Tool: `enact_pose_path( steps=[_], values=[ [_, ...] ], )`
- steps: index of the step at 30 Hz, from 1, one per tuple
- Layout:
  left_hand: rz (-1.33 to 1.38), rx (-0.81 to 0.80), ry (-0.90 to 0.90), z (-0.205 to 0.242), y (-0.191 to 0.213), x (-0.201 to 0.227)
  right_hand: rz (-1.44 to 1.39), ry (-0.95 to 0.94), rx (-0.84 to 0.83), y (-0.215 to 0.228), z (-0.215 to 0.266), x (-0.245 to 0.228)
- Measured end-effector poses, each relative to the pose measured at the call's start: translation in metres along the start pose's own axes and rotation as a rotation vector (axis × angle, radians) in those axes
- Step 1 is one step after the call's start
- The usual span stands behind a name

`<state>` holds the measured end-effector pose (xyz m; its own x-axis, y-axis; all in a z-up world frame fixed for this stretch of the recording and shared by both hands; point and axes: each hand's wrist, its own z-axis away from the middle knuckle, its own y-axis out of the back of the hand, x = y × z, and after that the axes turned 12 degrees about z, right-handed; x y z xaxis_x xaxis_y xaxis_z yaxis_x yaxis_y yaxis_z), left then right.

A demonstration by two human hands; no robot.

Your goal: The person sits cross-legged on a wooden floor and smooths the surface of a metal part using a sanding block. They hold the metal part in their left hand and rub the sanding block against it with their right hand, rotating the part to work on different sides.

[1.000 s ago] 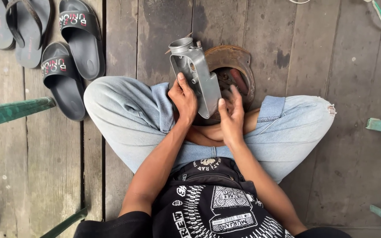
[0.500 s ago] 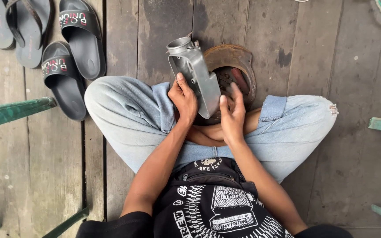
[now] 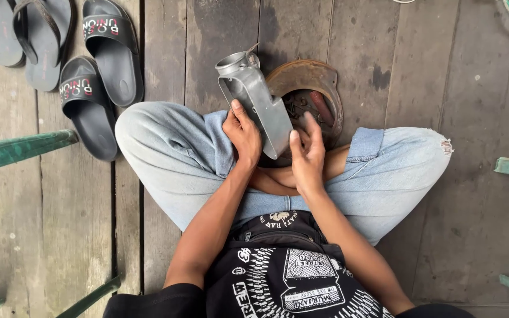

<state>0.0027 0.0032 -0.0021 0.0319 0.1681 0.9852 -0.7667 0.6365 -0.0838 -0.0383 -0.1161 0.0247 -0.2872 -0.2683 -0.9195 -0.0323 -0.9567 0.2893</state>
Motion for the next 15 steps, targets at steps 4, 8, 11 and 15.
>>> enact_pose_path(
  steps=[4,8,11,15],
  values=[
    [-0.007,0.007,0.013,0.002,0.003,-0.012,0.054,-0.025,-0.047,0.0,0.01,0.004],
    [-0.008,0.02,0.021,0.002,0.003,-0.007,0.043,0.022,-0.001,-0.003,0.012,0.0],
    [-0.013,0.019,0.016,-0.001,0.002,-0.008,0.068,0.041,0.024,-0.011,0.01,0.0],
    [-0.009,0.022,0.014,-0.002,0.002,-0.012,0.054,0.053,0.044,-0.005,0.002,0.0]
  ],
)
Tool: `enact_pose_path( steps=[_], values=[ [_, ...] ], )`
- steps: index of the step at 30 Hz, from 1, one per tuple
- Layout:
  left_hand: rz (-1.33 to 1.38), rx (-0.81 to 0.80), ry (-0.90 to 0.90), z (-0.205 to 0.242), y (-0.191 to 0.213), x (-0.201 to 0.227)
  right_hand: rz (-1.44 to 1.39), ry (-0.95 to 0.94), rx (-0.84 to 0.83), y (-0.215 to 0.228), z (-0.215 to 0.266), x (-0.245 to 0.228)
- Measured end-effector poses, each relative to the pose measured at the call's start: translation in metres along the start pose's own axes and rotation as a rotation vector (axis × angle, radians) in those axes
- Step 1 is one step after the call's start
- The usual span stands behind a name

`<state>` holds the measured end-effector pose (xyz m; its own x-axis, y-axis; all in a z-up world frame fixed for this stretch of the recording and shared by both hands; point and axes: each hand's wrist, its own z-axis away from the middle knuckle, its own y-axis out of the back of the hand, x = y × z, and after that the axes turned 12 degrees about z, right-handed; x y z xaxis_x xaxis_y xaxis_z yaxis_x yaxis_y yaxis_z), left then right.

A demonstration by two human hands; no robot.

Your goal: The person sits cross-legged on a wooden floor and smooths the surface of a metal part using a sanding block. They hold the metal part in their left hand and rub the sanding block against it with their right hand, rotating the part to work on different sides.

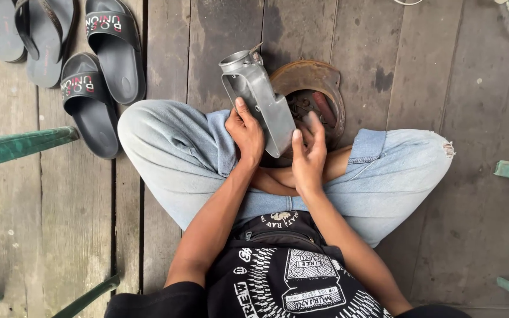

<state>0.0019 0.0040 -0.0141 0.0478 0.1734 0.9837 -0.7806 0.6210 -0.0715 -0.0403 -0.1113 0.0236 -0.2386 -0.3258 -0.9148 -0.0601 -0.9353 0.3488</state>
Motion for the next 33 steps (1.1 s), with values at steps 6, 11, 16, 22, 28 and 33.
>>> enact_pose_path(
  steps=[6,11,16,22,28,33],
  values=[
    [0.006,0.025,0.037,0.001,0.004,-0.012,0.014,-0.014,0.002,0.001,-0.001,-0.001],
    [0.01,0.004,0.039,0.002,0.002,0.001,0.047,-0.004,-0.039,-0.005,0.014,-0.019],
    [-0.003,0.033,0.051,0.005,0.005,-0.004,0.037,0.03,-0.003,0.0,-0.004,-0.003],
    [0.002,-0.021,0.066,0.005,0.002,0.005,0.013,0.049,-0.079,-0.003,0.002,-0.014],
    [-0.005,-0.043,0.054,0.002,0.006,-0.002,0.059,-0.014,-0.072,-0.008,0.003,-0.039],
    [-0.013,-0.044,0.037,0.003,0.001,0.009,0.04,-0.062,0.01,-0.001,-0.022,-0.007]
  ],
)
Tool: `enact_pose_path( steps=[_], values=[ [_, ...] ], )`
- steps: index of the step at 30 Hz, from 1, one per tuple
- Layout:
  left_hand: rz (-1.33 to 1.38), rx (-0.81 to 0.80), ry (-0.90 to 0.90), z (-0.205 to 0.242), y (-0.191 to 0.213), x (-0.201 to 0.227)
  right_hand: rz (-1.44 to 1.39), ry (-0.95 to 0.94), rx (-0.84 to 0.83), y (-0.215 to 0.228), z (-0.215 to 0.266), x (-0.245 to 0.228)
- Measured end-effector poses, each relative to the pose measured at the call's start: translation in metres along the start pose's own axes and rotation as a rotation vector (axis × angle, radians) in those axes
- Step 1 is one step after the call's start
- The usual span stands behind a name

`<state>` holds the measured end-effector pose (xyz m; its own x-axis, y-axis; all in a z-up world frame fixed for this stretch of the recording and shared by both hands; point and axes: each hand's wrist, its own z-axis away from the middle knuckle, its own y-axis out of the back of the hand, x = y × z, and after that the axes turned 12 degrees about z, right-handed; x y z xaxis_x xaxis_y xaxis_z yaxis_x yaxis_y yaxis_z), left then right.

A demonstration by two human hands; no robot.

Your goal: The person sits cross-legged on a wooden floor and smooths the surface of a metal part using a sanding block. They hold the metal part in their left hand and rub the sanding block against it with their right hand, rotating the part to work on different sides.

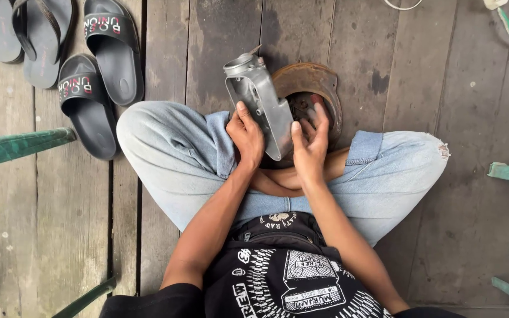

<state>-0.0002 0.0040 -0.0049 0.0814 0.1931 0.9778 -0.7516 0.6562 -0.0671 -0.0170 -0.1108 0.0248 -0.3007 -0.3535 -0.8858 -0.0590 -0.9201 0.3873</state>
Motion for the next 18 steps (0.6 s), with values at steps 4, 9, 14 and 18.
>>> enact_pose_path(
  steps=[4,9,14,18],
  values=[
    [0.007,-0.015,0.022,0.001,0.002,-0.006,0.034,0.042,-0.064,-0.002,0.017,-0.016],
    [-0.008,-0.033,0.02,-0.001,0.002,-0.01,0.164,0.114,-0.066,0.003,0.004,-0.014],
    [-0.022,-0.048,0.017,0.003,-0.001,0.007,0.22,0.104,-0.079,0.007,-0.011,-0.007],
    [-0.038,-0.083,0.005,0.005,0.002,0.013,0.272,0.12,-0.143,0.011,0.001,-0.021]
  ],
)
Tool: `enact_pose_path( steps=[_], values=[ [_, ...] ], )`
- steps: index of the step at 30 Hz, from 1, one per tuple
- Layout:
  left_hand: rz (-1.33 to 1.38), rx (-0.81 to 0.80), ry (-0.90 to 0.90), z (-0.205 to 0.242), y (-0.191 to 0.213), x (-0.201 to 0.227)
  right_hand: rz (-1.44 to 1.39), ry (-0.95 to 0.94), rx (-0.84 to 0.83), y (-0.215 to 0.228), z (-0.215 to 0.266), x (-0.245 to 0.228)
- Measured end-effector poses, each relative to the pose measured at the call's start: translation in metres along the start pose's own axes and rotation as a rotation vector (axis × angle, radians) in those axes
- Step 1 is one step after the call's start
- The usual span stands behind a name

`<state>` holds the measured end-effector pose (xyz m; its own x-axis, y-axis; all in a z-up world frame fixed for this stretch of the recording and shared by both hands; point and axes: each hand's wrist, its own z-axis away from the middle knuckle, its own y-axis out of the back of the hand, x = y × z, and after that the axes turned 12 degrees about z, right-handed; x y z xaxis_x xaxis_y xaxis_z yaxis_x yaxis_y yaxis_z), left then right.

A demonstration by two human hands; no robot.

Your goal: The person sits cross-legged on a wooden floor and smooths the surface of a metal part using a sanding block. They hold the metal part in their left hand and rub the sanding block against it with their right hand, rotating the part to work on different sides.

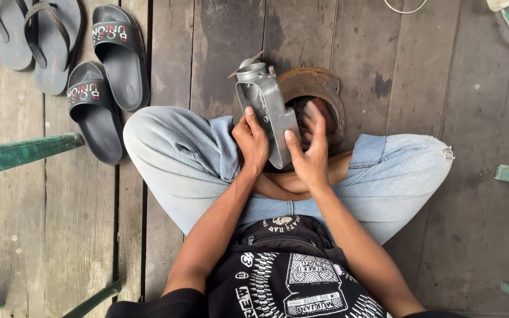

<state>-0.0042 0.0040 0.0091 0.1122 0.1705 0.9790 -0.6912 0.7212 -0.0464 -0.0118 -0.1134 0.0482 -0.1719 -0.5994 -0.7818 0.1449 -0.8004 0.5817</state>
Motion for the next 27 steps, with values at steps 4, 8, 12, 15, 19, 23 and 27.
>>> enact_pose_path(
  steps=[4,8,12,15,19,23,27],
  values=[
    [0.004,-0.036,0.014,0.0,-0.005,-0.01,-0.074,-0.061,0.041,0.003,-0.018,0.018],
    [-0.025,-0.059,-0.006,-0.005,-0.003,-0.01,-0.275,-0.063,0.004,-0.006,0.004,0.006],
    [-0.034,-0.084,0.023,-0.001,-0.004,-0.011,-0.298,-0.029,-0.006,-0.006,-0.006,0.022],
    [-0.042,-0.159,0.044,0.002,-0.003,-0.019,-0.323,-0.027,0.022,0.004,-0.029,0.021],
    [-0.034,-0.121,0.071,-0.005,0.001,-0.017,-0.262,-0.033,-0.023,-0.004,0.007,0.002],
    [-0.043,-0.153,0.064,0.0,-0.003,-0.026,-0.347,-0.082,0.027,-0.007,-0.004,0.017],
    [-0.073,-0.197,0.08,0.002,0.001,-0.03,-0.262,-0.019,0.09,-0.009,-0.013,0.018]
  ],
)
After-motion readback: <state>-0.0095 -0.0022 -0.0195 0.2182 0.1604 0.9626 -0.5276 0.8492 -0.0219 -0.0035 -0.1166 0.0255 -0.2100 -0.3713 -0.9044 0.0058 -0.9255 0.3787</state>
